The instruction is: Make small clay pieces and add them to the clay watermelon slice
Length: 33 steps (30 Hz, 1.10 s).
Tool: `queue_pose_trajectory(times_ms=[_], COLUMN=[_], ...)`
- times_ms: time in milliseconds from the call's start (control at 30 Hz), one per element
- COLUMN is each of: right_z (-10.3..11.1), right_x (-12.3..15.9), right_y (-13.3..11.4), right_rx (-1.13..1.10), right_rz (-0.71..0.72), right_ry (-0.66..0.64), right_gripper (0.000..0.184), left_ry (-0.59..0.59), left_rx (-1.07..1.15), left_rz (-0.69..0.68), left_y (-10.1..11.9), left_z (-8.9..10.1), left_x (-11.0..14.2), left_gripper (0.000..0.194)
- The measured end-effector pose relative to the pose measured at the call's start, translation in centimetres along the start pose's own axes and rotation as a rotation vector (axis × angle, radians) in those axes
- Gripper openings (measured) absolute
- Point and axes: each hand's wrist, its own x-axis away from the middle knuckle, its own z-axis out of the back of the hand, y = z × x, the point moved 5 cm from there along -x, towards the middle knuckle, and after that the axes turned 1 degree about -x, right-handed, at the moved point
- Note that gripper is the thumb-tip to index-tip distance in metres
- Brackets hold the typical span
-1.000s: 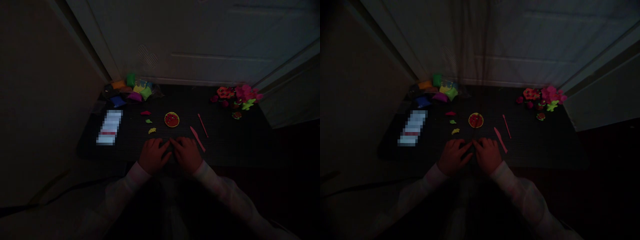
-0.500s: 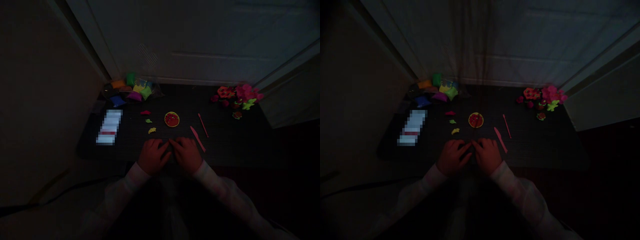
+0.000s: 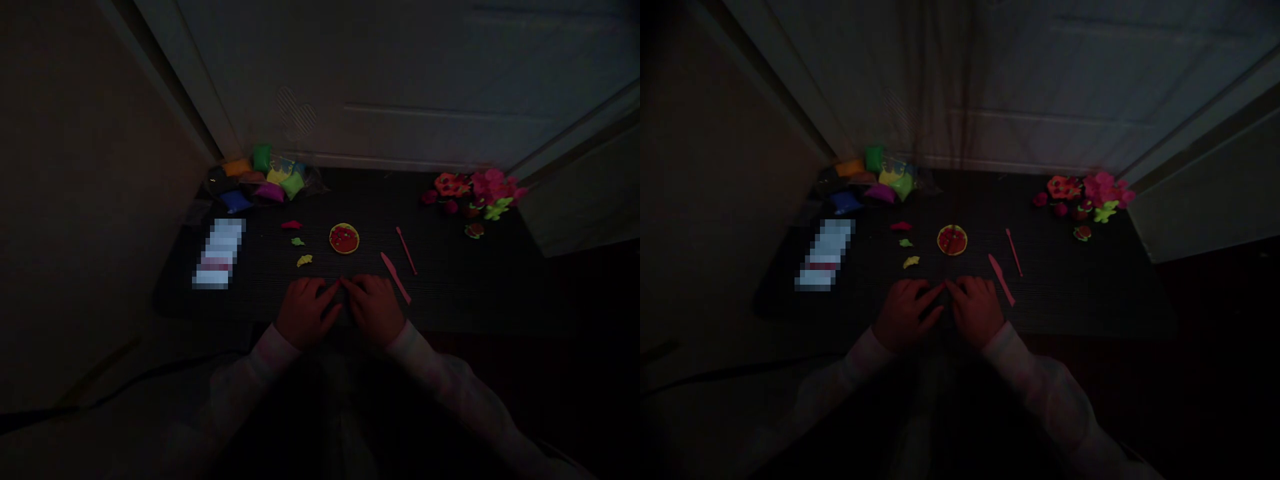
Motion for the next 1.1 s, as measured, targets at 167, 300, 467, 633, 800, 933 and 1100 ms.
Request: queue_pose_trajectory(times_ms=[167,300,467,633,800,933,1100], right_z=[0.02,-0.09,-0.11,-0.03,-0.02,0.08,0.01], right_x=[0.05,0.15,0.21,0.22,0.24,0.21,0.17], right_y=[-0.13,-0.18,-0.3,-0.4,-0.41,-0.08,-0.18], right_rx=[0.012,0.028,0.034,0.024,-0.032,-0.058,-0.024], right_rz=[0.02,0.026,0.041,0.054,0.069,0.034,0.036], right_ry=[0.007,0.022,0.034,0.021,0.018,0.053,0.034], right_gripper=[0.035,0.035,0.035,0.035,0.034,0.034,0.033], left_ry=[0.014,0.006,0.01,0.014,0.01,0.004,-0.003], left_rx=[0.009,0.007,0.012,0.015,0.017,0.015,0.012], left_rz=[-0.009,-0.002,-0.004,-0.008,0.001,-0.005,0.001], left_y=[0.01,0.01,0.02,0.06,0.06,0.04,0.03], left_z=[0.11,0.07,0.08,0.21,0.19,0.14,0.11], left_x=[0.24,0.28,0.28,0.24,0.23,0.2,0.25], left_gripper=[0.034,0.034,0.034,0.033,0.032,0.035,0.034])
